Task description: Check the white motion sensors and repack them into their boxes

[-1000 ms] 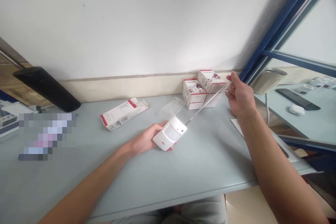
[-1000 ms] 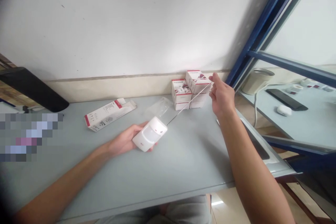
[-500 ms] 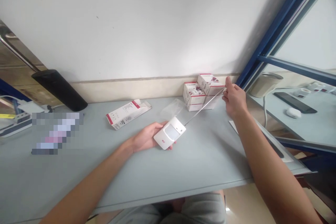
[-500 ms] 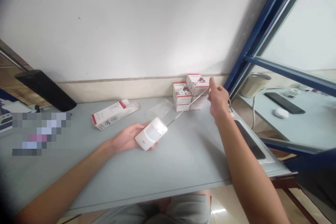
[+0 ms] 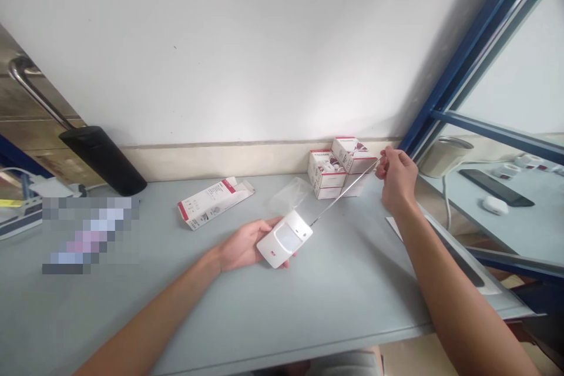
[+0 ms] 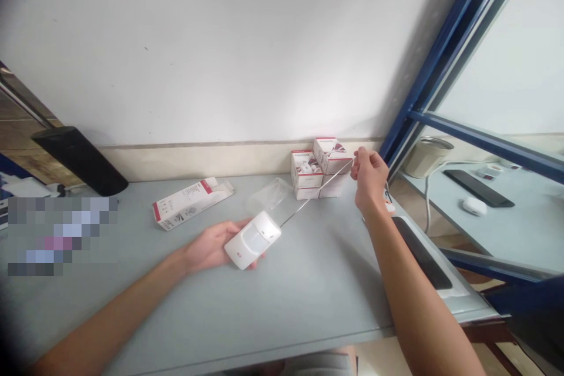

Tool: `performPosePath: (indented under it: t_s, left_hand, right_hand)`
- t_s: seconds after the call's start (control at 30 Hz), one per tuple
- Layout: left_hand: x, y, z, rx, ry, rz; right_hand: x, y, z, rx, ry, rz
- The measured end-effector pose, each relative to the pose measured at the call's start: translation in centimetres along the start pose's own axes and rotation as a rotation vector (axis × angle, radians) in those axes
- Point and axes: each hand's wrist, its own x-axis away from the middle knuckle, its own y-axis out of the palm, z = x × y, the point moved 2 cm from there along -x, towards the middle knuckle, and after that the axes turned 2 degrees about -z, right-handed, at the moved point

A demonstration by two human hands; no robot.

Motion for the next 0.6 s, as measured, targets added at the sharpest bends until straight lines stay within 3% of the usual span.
performPosePath:
  t_s: [0.23,0.47,0.6]
  left_hand:
    - [0.1,0.2,0.0,0.030,0.028,0.028]
    - [0.5,-0.3,-0.3,0.082,0.081,0.094]
    - [0.7,0.0,-0.2,0.094,0.096,0.130]
  right_hand:
    - [0.7,0.5,0.3,0.095,-0.114,0.016]
    - [1.1,0.8,1.0,0.084,-0.180,0.104]
    - [1.8,1.4,1.1,0.064,-0.218,0.085]
